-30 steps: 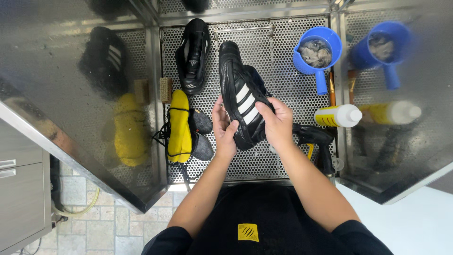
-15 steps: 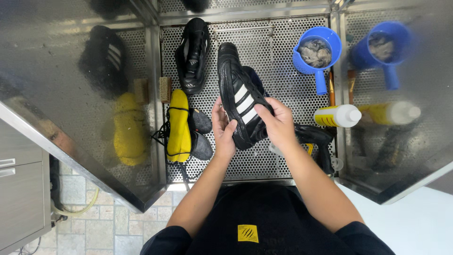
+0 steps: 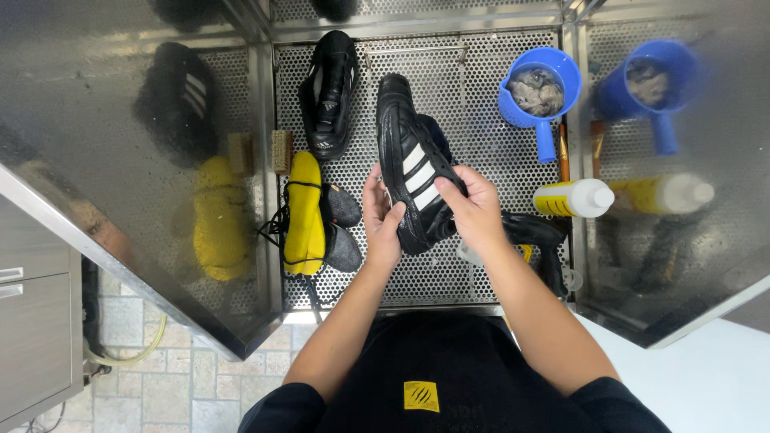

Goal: The person cleans a black soccer shoe using a white sponge and a steam cleaner. They wipe the shoe's surface, then use the steam cleaner to treat the upper and sole, repeating the process on different areas of the shoe.

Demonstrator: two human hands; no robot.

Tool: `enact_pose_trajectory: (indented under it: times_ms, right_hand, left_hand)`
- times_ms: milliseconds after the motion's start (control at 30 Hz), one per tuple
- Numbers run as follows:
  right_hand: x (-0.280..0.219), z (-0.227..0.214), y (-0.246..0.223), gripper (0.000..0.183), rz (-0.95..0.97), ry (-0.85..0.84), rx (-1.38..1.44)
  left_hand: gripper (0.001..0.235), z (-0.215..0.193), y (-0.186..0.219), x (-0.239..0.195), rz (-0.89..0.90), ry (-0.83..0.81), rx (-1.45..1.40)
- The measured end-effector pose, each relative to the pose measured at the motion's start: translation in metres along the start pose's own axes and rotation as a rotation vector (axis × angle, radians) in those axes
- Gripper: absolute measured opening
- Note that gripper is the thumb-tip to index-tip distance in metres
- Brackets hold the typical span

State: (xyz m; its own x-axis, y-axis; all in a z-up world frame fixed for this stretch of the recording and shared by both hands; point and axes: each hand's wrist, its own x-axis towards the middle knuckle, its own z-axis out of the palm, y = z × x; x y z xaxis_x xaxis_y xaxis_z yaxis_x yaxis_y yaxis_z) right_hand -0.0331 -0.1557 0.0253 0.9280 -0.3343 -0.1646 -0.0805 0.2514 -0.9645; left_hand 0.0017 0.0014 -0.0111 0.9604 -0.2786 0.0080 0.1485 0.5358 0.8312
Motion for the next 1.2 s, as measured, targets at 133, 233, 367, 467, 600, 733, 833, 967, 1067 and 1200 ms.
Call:
enact_pose_trajectory:
  times_ms: [133, 233, 367, 467, 600, 733, 833, 967, 1067, 1200]
  right_hand:
    - [0.001, -0.001, 0.000, 0.015, -0.116, -0.076, -0.095]
    - [0.000, -0.005, -0.001, 0.015, -0.096, -0.062, -0.115]
    - [0.001, 0.000, 0.001, 0.012, -0.009, 0.041, -0.004]
    - [0.000, 0.000, 0.000, 0.010, 0.030, 0.037, 0.023]
    - [0.001, -0.006, -0.004, 0.017, -0.030, -0.085, -0.012]
    - [-0.002, -0.012, -0.001, 0.025, -0.021, -0.127, 0.021]
    - [0.001, -0.014, 0.008, 0.016, 0.031, -0.006, -0.018]
    - [0.003, -0.016, 0.013, 0.019, 0.001, -0.070, 0.030]
    - [0.001, -0.016, 0.007, 0.037, -0.013, -0.160, 0.070]
    - [-0.008, -0.016, 0.002, 0.054, -0.094, -0.236, 0.094]
  left_hand:
    - [0.077, -0.001, 0.001, 0.000, -0.015, 0.019, 0.034]
    - [0.078, -0.001, 0.002, 0.000, -0.024, 0.028, 0.068]
    - [0.077, 0.001, 0.003, 0.000, -0.012, 0.016, 0.083]
    - [0.077, 0.003, 0.003, 0.000, -0.021, 0.025, 0.072]
    - [0.077, 0.002, 0.003, 0.002, 0.006, 0.015, 0.100]
    - [0.077, 0.000, 0.003, 0.000, -0.008, 0.016, 0.077]
    - [0.077, 0.000, 0.001, 0.001, 0.026, 0.006, 0.095]
    - [0.078, 0.000, 0.000, 0.000, 0.043, 0.007, 0.113]
    - [0.076, -0.001, 0.001, 0.003, -0.003, 0.026, 0.060]
    - [0.073, -0.002, -0.001, 0.008, -0.156, 0.080, -0.152]
